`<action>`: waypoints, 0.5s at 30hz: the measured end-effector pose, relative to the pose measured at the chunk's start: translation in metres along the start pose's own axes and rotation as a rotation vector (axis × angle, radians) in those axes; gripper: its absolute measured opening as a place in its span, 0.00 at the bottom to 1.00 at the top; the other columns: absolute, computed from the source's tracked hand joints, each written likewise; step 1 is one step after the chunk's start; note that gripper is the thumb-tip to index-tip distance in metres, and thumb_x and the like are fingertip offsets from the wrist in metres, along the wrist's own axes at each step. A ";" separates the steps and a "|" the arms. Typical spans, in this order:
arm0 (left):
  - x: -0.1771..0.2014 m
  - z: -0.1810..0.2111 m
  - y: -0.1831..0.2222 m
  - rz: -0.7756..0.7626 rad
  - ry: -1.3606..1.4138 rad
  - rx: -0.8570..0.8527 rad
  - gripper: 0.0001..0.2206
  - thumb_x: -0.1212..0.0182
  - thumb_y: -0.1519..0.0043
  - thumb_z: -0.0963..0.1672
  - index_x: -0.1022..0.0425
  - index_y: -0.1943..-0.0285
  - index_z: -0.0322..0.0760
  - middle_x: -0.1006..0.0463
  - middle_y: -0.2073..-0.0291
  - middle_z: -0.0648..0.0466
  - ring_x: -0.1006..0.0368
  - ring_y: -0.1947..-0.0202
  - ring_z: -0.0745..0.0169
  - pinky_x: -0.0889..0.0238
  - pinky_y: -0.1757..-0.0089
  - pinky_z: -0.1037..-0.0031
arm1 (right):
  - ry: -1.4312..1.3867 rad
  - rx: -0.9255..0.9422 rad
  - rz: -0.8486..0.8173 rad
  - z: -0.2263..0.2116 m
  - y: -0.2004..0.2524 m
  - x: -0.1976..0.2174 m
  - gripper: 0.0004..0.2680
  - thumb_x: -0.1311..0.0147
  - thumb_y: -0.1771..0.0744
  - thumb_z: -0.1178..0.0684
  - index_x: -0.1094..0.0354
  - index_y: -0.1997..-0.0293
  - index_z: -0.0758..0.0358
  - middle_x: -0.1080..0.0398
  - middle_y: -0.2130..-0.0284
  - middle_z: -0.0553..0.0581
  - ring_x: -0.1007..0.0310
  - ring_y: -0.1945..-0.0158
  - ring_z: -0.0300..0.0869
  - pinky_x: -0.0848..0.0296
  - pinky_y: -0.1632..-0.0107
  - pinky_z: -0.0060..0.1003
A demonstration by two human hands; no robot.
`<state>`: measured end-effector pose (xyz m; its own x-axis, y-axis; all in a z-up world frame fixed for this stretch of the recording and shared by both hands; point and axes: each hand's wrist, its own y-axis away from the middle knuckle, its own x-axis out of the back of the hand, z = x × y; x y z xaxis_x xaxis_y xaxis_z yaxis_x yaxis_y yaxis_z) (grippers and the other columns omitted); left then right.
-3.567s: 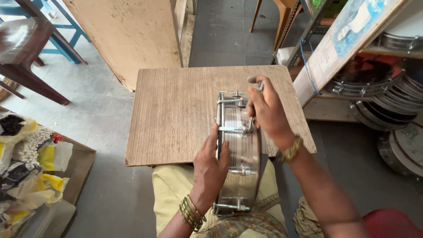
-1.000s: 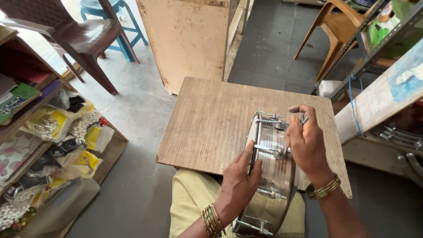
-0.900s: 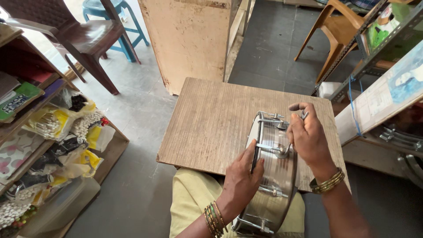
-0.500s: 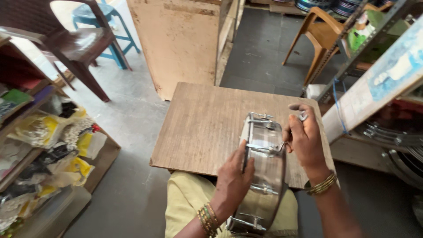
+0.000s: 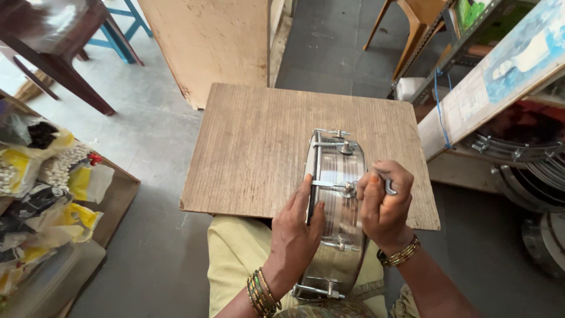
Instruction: The person uses a wrench to tighten or loosen bolts on the side of a snare drum shell and then touches the drumhead.
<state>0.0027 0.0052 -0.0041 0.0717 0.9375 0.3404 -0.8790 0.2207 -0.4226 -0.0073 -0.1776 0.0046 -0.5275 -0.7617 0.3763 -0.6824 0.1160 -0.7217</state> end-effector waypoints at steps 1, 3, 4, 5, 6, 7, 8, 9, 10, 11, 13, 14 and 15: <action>0.001 0.000 -0.002 -0.002 0.000 -0.009 0.25 0.41 0.36 0.40 0.38 0.29 0.29 0.21 0.50 0.36 0.21 0.57 0.36 0.27 0.59 0.58 | 0.013 -0.027 -0.010 -0.004 -0.005 0.001 0.06 0.61 0.26 0.60 0.50 0.42 0.63 0.35 0.77 0.51 0.34 0.76 0.32 0.35 0.71 0.28; 0.001 0.001 -0.003 -0.002 0.004 -0.016 0.25 0.41 0.36 0.40 0.38 0.29 0.29 0.22 0.49 0.36 0.21 0.56 0.36 0.27 0.59 0.59 | -0.041 -0.174 -0.036 -0.008 -0.021 0.002 0.07 0.62 0.27 0.60 0.48 0.42 0.64 0.34 0.78 0.50 0.35 0.78 0.31 0.36 0.75 0.27; 0.000 0.003 -0.002 0.000 0.008 -0.014 0.25 0.41 0.36 0.40 0.38 0.29 0.29 0.22 0.49 0.36 0.21 0.55 0.37 0.26 0.59 0.59 | -0.070 -0.245 -0.049 -0.008 -0.030 0.003 0.07 0.62 0.27 0.60 0.47 0.42 0.64 0.34 0.79 0.50 0.35 0.79 0.31 0.37 0.77 0.26; 0.001 0.004 -0.002 0.002 0.010 -0.011 0.25 0.40 0.36 0.40 0.38 0.29 0.29 0.21 0.48 0.36 0.21 0.55 0.37 0.26 0.58 0.60 | -0.114 -0.331 -0.056 -0.010 -0.037 0.005 0.07 0.61 0.28 0.60 0.46 0.42 0.64 0.35 0.79 0.50 0.38 0.79 0.31 0.38 0.77 0.27; 0.001 0.004 -0.002 -0.001 0.005 -0.023 0.25 0.40 0.36 0.40 0.38 0.28 0.29 0.22 0.48 0.36 0.21 0.55 0.36 0.26 0.58 0.60 | -0.158 -0.416 -0.064 -0.010 -0.043 0.007 0.07 0.61 0.28 0.59 0.45 0.43 0.63 0.37 0.79 0.50 0.40 0.79 0.31 0.40 0.77 0.27; 0.001 0.004 -0.001 -0.004 0.002 -0.032 0.25 0.41 0.35 0.40 0.38 0.28 0.29 0.22 0.48 0.36 0.21 0.54 0.36 0.26 0.58 0.60 | -0.201 -0.502 -0.074 -0.009 -0.049 0.008 0.07 0.60 0.28 0.59 0.44 0.43 0.63 0.38 0.79 0.50 0.42 0.80 0.31 0.42 0.77 0.27; 0.000 0.005 0.000 -0.008 -0.001 -0.042 0.25 0.41 0.35 0.40 0.39 0.28 0.29 0.22 0.48 0.36 0.21 0.54 0.36 0.26 0.58 0.59 | -0.202 -0.528 -0.104 -0.005 -0.056 0.008 0.07 0.60 0.27 0.58 0.43 0.44 0.63 0.38 0.79 0.50 0.42 0.80 0.30 0.41 0.77 0.27; 0.000 0.005 0.000 -0.016 0.003 -0.032 0.25 0.41 0.35 0.40 0.39 0.28 0.29 0.22 0.48 0.36 0.22 0.55 0.36 0.26 0.58 0.59 | -0.202 -0.551 -0.131 -0.001 -0.063 0.010 0.06 0.60 0.27 0.57 0.43 0.44 0.63 0.37 0.80 0.50 0.42 0.80 0.30 0.41 0.78 0.26; 0.000 0.005 0.000 -0.025 0.007 -0.022 0.26 0.41 0.35 0.40 0.39 0.27 0.29 0.22 0.49 0.36 0.22 0.55 0.37 0.27 0.59 0.59 | -0.203 -0.574 -0.159 0.003 -0.068 0.011 0.06 0.60 0.27 0.56 0.42 0.45 0.63 0.37 0.80 0.50 0.41 0.80 0.30 0.40 0.78 0.26; -0.001 0.005 -0.001 -0.035 0.011 -0.018 0.26 0.41 0.35 0.40 0.40 0.27 0.29 0.22 0.49 0.36 0.22 0.56 0.37 0.27 0.59 0.59 | -0.250 -0.649 -0.171 0.006 -0.072 0.011 0.06 0.59 0.28 0.55 0.42 0.46 0.62 0.38 0.81 0.50 0.44 0.82 0.30 0.43 0.80 0.27; -0.003 0.005 -0.002 -0.059 -0.007 0.017 0.26 0.41 0.36 0.41 0.40 0.27 0.29 0.21 0.51 0.37 0.22 0.58 0.37 0.28 0.61 0.58 | -0.348 -0.792 -0.194 0.009 -0.078 0.013 0.07 0.59 0.29 0.54 0.42 0.47 0.61 0.38 0.83 0.51 0.48 0.85 0.31 0.49 0.85 0.28; -0.004 0.005 -0.003 -0.070 -0.016 0.032 0.26 0.41 0.36 0.41 0.40 0.28 0.29 0.21 0.51 0.37 0.22 0.59 0.37 0.28 0.62 0.57 | -0.395 -0.811 -0.204 0.011 -0.080 0.015 0.07 0.59 0.29 0.54 0.42 0.47 0.61 0.38 0.82 0.51 0.47 0.85 0.31 0.48 0.85 0.28; -0.005 0.005 -0.003 -0.061 -0.013 0.024 0.26 0.41 0.36 0.41 0.39 0.28 0.29 0.21 0.51 0.37 0.22 0.58 0.37 0.28 0.61 0.58 | -0.443 -0.827 -0.217 0.012 -0.083 0.017 0.07 0.58 0.29 0.54 0.42 0.47 0.61 0.38 0.82 0.51 0.46 0.84 0.31 0.47 0.85 0.28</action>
<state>0.0026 -0.0012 -0.0006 0.1192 0.9189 0.3760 -0.8844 0.2704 -0.3804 0.0459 -0.2075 0.0640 -0.2248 -0.9713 0.0771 -0.9728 0.2283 0.0397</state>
